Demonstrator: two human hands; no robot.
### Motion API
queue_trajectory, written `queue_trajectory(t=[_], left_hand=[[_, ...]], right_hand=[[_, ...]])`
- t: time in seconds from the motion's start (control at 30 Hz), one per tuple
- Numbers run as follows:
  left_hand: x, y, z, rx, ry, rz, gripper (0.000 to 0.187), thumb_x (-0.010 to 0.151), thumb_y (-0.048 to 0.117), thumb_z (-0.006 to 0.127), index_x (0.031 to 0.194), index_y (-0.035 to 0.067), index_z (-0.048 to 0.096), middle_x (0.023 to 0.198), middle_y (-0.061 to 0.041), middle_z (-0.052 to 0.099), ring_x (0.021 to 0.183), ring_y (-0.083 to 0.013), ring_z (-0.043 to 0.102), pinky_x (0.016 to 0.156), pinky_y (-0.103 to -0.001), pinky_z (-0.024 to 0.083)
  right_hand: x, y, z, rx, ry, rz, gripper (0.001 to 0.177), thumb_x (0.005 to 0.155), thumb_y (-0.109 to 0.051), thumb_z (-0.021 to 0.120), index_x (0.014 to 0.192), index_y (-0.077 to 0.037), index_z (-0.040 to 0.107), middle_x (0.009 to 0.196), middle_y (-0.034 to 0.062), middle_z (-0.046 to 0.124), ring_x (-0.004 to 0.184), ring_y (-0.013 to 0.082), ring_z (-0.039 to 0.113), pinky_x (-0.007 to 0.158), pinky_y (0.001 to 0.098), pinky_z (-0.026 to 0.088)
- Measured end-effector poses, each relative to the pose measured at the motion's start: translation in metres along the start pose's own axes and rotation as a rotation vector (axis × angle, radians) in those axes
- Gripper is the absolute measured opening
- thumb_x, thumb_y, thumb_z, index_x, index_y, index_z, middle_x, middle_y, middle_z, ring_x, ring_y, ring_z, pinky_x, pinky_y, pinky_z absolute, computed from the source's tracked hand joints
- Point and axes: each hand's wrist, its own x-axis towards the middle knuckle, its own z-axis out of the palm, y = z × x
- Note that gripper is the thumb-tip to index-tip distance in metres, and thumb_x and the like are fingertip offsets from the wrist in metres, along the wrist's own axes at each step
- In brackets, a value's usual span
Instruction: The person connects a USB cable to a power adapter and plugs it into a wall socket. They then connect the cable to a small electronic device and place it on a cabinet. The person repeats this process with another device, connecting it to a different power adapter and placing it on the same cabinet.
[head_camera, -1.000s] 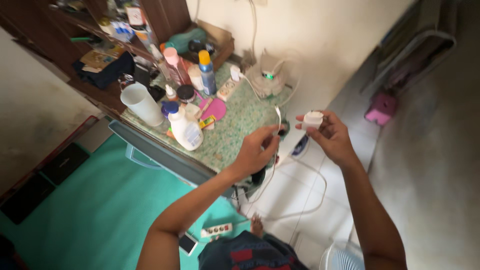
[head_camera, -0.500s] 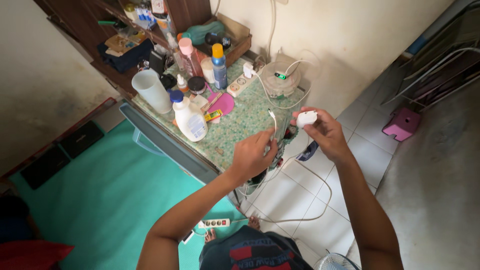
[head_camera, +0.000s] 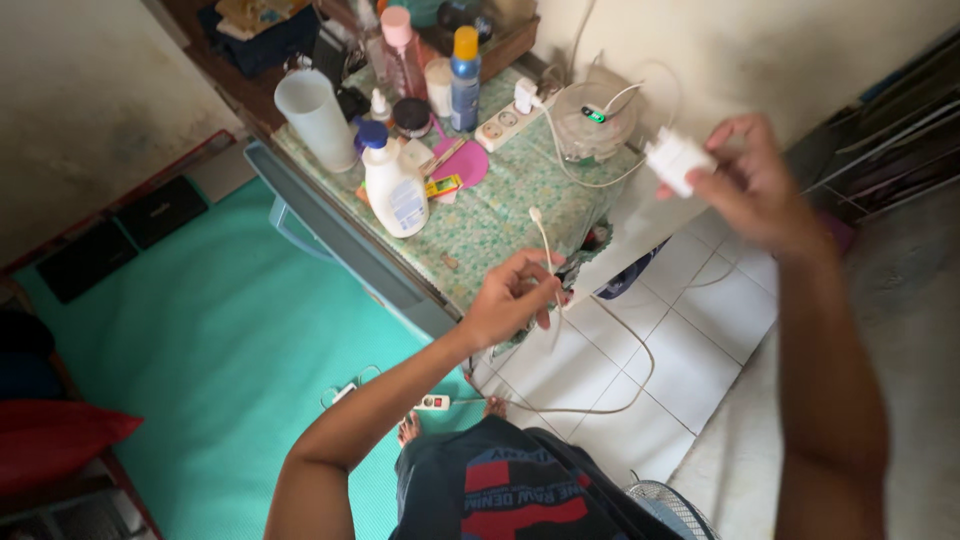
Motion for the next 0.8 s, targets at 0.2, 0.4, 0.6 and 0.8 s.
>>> queue_trajectory(t=[0.2, 0.4, 0.6, 0.8], left_hand=[[0.004, -0.009, -0.021, 0.108, 0.183, -0.076, 0.039, 0.102, 0.018, 0.061, 0.139, 0.008, 0.051, 0.100, -0.007, 0.068, 0.067, -0.0091, 0.068, 0.047, -0.021, 0.045], [0.007, -0.021, -0.041, 0.168, 0.323, -0.168, 0.039, 0.103, 0.016, 0.056, 0.141, 0.010, 0.051, 0.100, -0.006, 0.065, 0.067, -0.0108, 0.069, 0.049, -0.023, 0.050], [0.006, -0.033, -0.055, 0.160, 0.423, -0.075, 0.030, 0.108, 0.014, 0.045, 0.137, 0.013, 0.054, 0.100, -0.007, 0.061, 0.072, -0.0124, 0.069, 0.053, -0.026, 0.055], [0.006, -0.034, -0.063, 0.181, 0.467, -0.097, 0.025, 0.107, 0.013, 0.045, 0.132, 0.011, 0.053, 0.099, -0.008, 0.065, 0.073, -0.0132, 0.071, 0.058, -0.028, 0.060]], right_hand=[[0.061, -0.028, -0.013, -0.459, -0.057, 0.251, 0.034, 0.101, -0.014, 0.070, 0.128, -0.007, 0.050, 0.112, 0.0167, 0.075, 0.092, 0.0206, 0.066, 0.069, 0.0342, 0.046], [0.124, -0.021, -0.017, -0.663, -0.245, 0.157, 0.047, 0.087, -0.022, 0.082, 0.127, -0.007, 0.063, 0.116, 0.0153, 0.073, 0.102, 0.0210, 0.068, 0.084, 0.0350, 0.052], [0.179, 0.007, -0.014, -0.767, -0.413, 0.070, 0.036, 0.090, -0.018, 0.078, 0.123, -0.006, 0.069, 0.114, 0.0111, 0.075, 0.104, 0.0222, 0.069, 0.085, 0.0373, 0.053], [0.226, 0.052, -0.006, -0.723, -0.462, 0.090, 0.041, 0.095, -0.027, 0.076, 0.131, -0.008, 0.068, 0.116, 0.0113, 0.073, 0.103, 0.0226, 0.069, 0.083, 0.0366, 0.054]])
